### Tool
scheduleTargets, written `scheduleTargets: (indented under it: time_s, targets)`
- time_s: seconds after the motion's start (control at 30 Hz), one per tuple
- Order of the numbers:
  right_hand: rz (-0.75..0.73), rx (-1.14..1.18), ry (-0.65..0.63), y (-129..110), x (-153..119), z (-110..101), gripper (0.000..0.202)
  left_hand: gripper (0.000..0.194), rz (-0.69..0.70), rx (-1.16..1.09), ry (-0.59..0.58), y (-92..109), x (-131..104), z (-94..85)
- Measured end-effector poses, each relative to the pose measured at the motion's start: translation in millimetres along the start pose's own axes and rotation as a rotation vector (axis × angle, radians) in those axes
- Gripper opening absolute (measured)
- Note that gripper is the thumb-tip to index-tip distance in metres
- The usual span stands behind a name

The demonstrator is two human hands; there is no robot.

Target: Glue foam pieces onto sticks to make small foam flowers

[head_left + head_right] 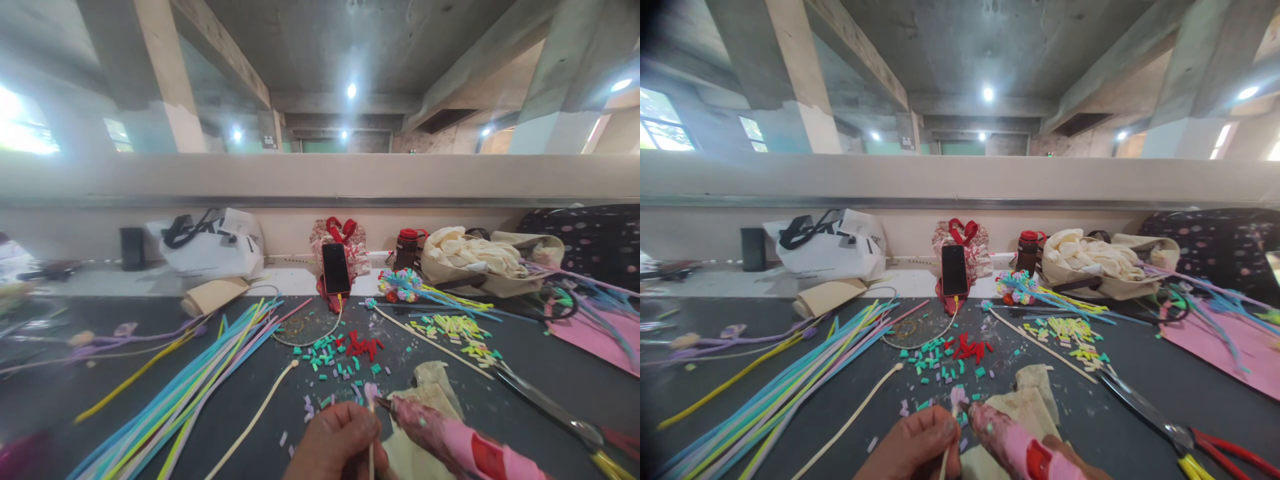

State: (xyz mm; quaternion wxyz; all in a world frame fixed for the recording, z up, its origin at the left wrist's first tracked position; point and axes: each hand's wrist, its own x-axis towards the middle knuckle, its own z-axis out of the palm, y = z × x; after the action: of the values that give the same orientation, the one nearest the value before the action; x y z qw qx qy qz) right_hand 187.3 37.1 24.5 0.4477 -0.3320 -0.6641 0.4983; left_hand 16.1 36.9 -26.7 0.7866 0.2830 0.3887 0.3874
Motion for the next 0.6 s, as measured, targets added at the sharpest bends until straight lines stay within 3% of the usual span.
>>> scheduleTargets:
  time_s: [0.17,0.43,0.6]
  targets:
    - [-0.006,-0.011,0.001,1,-3,3,0.008,0.04,0.01,0.051,0.01,0,0,-2.2]
    - [-0.008,-0.047,0.03,32,3,1,0.011,0.041,0.015,0.06,0.005,0,2,-3.4]
    - [0.007,-0.049,0.043,22,-3,4,0.007,0.038,0.029,0.026,-0.01,3,-4,-0.3]
